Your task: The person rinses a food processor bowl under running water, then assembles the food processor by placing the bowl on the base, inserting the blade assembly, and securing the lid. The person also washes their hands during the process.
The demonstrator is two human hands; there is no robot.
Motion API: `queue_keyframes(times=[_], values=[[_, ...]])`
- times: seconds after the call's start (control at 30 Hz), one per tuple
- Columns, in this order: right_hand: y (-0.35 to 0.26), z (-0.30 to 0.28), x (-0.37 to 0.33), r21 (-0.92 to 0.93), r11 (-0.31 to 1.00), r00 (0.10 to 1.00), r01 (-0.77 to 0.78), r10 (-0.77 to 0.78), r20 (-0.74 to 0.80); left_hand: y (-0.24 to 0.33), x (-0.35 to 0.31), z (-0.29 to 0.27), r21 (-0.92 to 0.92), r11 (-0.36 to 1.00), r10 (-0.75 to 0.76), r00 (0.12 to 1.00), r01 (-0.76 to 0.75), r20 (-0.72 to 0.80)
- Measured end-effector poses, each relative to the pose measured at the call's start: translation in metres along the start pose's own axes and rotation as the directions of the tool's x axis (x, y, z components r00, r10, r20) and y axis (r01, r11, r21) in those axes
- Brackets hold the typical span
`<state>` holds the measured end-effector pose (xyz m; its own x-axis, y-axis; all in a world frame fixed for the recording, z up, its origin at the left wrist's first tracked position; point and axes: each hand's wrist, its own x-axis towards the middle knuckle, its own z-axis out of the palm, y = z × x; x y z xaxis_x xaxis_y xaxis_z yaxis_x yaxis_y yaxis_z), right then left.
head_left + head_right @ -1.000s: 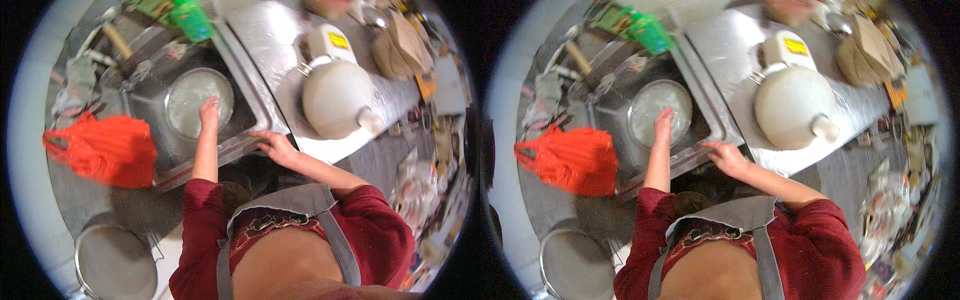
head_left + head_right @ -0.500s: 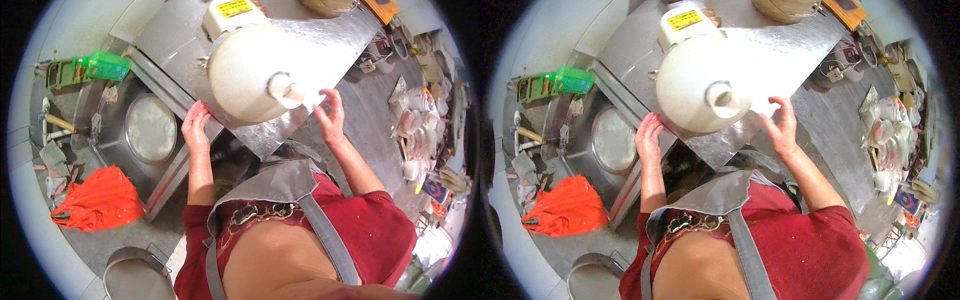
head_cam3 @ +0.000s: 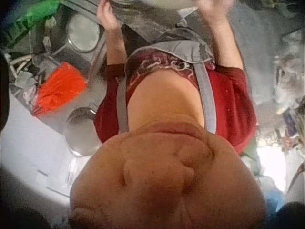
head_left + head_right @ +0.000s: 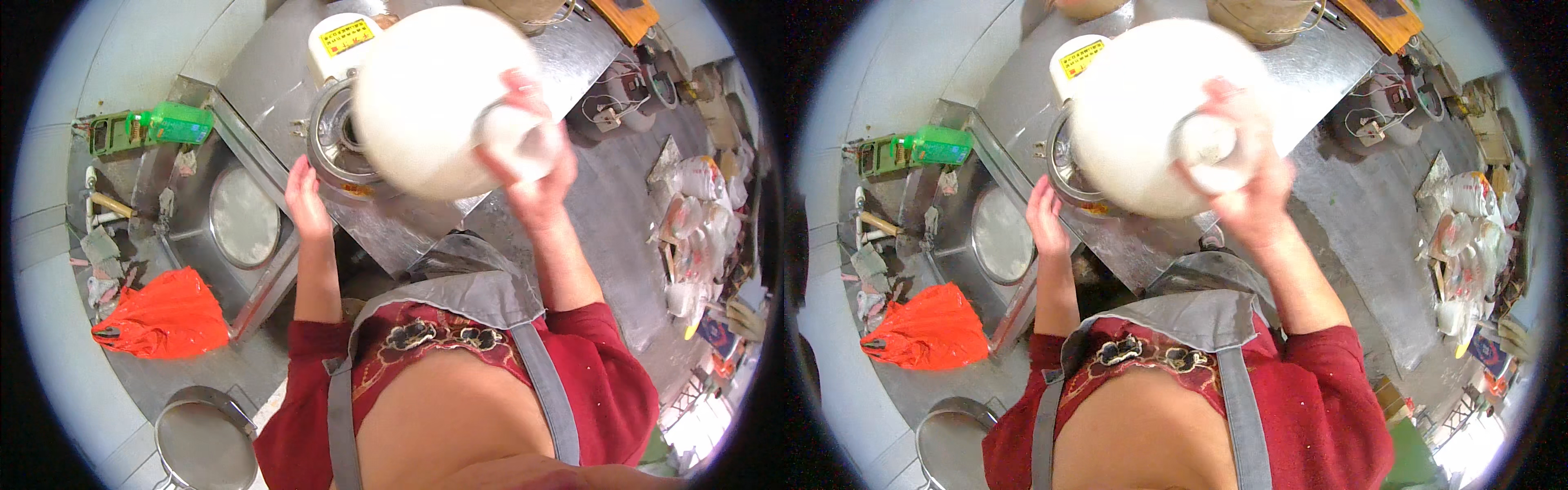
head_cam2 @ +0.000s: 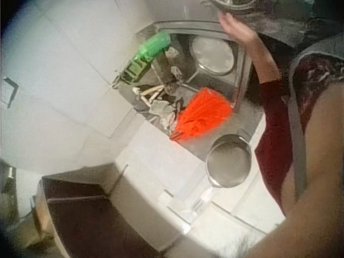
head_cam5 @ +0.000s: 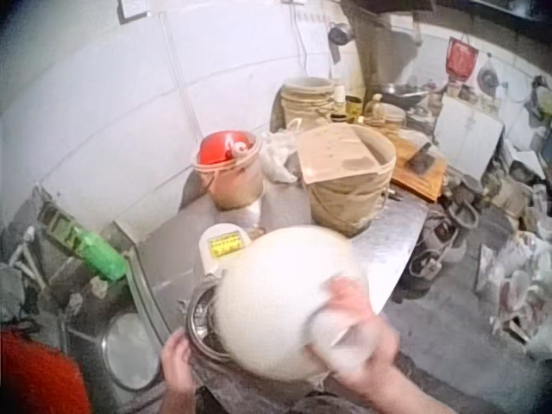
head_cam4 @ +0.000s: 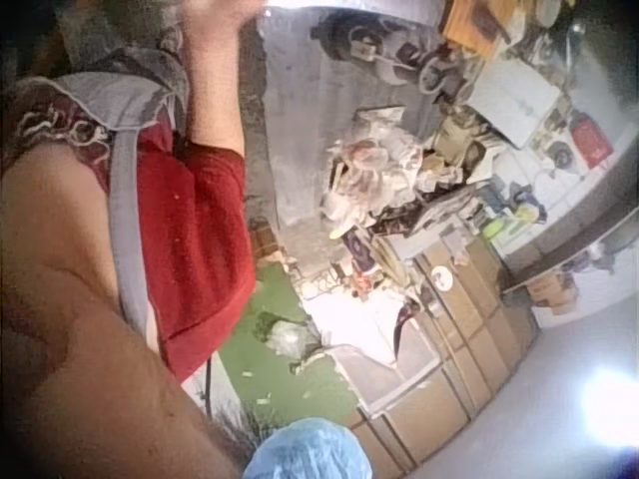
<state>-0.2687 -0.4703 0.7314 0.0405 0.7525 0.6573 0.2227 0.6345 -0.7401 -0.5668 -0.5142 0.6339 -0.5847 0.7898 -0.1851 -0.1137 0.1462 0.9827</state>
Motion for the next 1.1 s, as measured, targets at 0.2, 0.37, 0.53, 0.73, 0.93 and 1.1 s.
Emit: queue_keyframes(times=[0.2,0.37,0.53,0.73,0.93,1.1], values=[[0.041,-0.053,0.026,-0.335,0.901,0.955,-0.275,0.217,-0.202,0.029,0.013,0.033,0.210,0.909,0.347,0.933,-0.359,0.092],[0.083,-0.043,0.022,-0.354,0.852,0.922,-0.386,0.367,-0.121,0.044,0.049,0.041,0.113,0.994,-0.024,0.967,-0.005,0.255],[0.107,-0.023,0.021,-0.294,0.889,0.934,-0.352,0.356,-0.040,0.055,0.053,0.047,-0.006,0.997,-0.069,0.917,0.078,0.393],[0.123,-0.015,0.035,-0.357,0.901,0.968,-0.245,0.245,-0.046,0.072,-0.002,0.059,-0.063,0.997,0.069,0.926,-0.048,0.372],[0.106,-0.023,0.026,-0.539,0.837,0.991,-0.097,0.032,-0.129,0.116,-0.035,0.038,-0.189,0.981,0.038,0.928,0.036,0.371],[0.059,-0.062,-0.065,-0.349,0.885,0.948,-0.309,0.254,-0.194,0.155,-0.074,0.047,-0.228,0.971,0.172,0.872,-0.072,0.459]])
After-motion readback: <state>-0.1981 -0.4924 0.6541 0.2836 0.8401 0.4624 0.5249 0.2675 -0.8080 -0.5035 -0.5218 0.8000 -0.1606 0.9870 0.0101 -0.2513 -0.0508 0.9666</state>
